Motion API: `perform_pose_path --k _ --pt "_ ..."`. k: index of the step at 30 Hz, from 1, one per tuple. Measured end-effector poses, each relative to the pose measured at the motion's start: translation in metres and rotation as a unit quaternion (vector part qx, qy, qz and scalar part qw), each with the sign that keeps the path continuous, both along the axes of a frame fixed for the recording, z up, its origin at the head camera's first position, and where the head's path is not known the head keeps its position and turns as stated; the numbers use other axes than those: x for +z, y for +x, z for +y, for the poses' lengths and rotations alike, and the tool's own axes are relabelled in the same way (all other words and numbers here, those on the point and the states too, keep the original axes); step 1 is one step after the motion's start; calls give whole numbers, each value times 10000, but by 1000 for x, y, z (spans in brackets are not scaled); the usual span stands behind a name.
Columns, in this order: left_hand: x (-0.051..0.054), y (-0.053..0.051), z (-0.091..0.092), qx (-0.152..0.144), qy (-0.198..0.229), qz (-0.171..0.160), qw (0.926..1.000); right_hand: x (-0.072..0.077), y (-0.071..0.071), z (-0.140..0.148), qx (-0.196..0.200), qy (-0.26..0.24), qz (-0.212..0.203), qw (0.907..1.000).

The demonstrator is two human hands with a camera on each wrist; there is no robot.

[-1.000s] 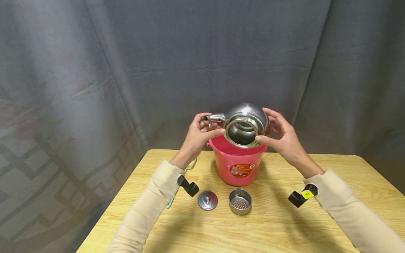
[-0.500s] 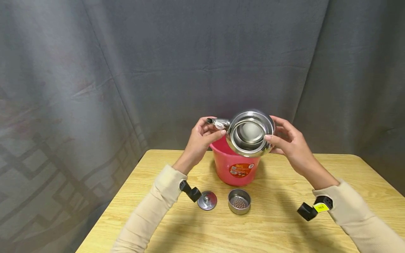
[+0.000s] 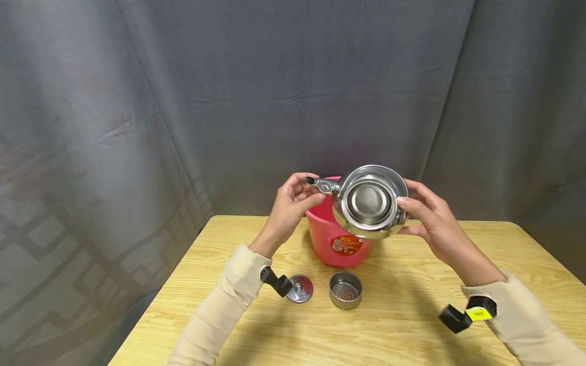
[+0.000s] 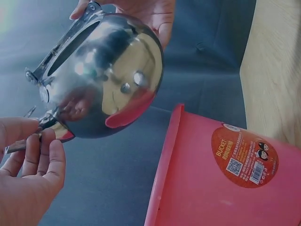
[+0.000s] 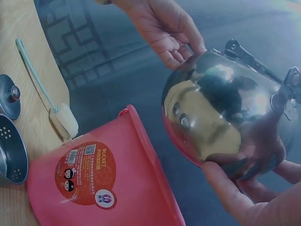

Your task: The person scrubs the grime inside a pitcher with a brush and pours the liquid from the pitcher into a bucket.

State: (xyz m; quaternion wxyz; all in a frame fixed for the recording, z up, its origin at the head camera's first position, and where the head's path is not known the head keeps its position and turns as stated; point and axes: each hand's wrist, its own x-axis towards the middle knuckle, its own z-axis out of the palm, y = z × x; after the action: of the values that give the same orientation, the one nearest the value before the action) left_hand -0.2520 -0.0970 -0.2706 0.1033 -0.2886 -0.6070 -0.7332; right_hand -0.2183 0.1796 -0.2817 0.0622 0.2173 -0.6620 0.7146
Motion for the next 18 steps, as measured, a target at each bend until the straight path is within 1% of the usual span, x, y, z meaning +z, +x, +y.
perform_pose_path --k 6,9,13,18 --pt "-6 6 3 -87 39 22 10000 -5 4 9 25 -38 -202 9998" --pt "-10 8 5 -83 -8 -23 10000 -8 7 13 -2 55 -344 9994" --pt "-18 11 9 -66 -10 -126 9999 -15 11 18 48 78 -554 9984" --pt "-26 12 11 -107 -1 -91 9999 -26 13 23 123 23 -733 9972"
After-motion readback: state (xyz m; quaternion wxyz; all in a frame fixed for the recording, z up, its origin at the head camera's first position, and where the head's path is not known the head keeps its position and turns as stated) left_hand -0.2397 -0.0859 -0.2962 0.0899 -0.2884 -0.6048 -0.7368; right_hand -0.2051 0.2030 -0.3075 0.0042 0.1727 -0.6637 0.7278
